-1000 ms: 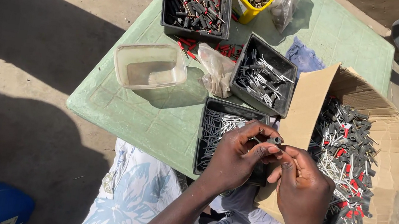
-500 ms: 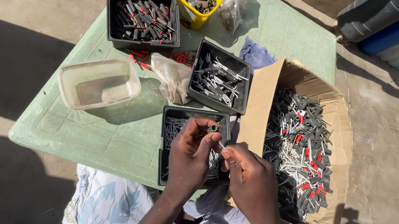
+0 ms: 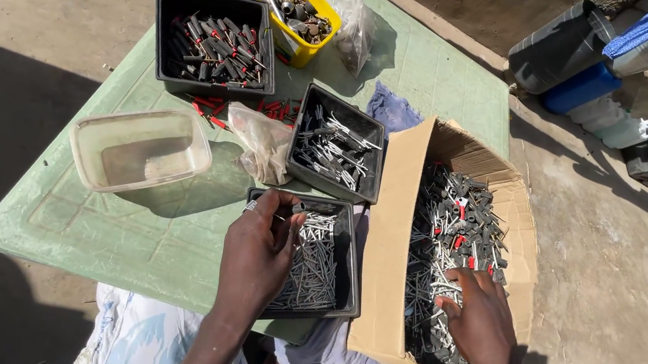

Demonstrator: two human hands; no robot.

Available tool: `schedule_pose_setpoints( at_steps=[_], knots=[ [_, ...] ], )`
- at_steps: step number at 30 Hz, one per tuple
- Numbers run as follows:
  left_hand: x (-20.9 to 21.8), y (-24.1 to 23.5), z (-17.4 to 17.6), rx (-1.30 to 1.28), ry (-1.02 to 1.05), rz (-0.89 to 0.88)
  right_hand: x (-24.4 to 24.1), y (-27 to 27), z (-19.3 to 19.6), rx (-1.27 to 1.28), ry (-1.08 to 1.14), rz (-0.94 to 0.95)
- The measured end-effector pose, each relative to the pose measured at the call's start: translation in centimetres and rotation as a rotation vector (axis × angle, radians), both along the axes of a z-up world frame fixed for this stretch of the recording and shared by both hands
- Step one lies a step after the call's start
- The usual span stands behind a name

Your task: Assembling small metal clips onto nails by hand

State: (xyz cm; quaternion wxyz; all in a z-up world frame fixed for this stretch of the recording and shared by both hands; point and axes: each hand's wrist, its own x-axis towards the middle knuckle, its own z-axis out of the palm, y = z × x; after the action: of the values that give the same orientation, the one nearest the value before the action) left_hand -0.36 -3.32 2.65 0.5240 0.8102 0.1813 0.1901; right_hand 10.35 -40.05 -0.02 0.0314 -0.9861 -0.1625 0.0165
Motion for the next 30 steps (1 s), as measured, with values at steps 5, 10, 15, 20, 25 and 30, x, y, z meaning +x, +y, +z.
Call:
schedule_pose_setpoints(
  at_steps=[5, 10, 15, 20, 25, 30],
  knots=[
    [-0.1, 0.1, -0.2, 0.085, -0.034, -0.073, -1.2, 0.7, 1.2, 0.157, 0.024, -0.002],
    [-0.3, 0.4, -0.5, 0.141, -0.079, -0.113, -2.8, 3.1, 4.1, 0.387, 0.110, -0.439],
    [-0.1, 0.5, -0.4, 0.154, -0.035, -0.126, -2.6, 3.5, 4.7, 0.523, -0.069, -0.432],
    [-0.1, 0.3, -0.5, 0.191, 0.056, -0.173, -0.7, 3.9, 3.6, 0.202, -0.212, 0.032],
    [0.0, 0.0, -0.3, 0.218, 0.091, -0.208, 2.0, 5.5, 2.2, 0.228, -0.148, 0.321],
    [0.1, 0.0, -0.8, 0.281, 0.086, -0.220, 2.2, 6.0, 2.1, -0.079, -0.087, 0.365]
  ],
)
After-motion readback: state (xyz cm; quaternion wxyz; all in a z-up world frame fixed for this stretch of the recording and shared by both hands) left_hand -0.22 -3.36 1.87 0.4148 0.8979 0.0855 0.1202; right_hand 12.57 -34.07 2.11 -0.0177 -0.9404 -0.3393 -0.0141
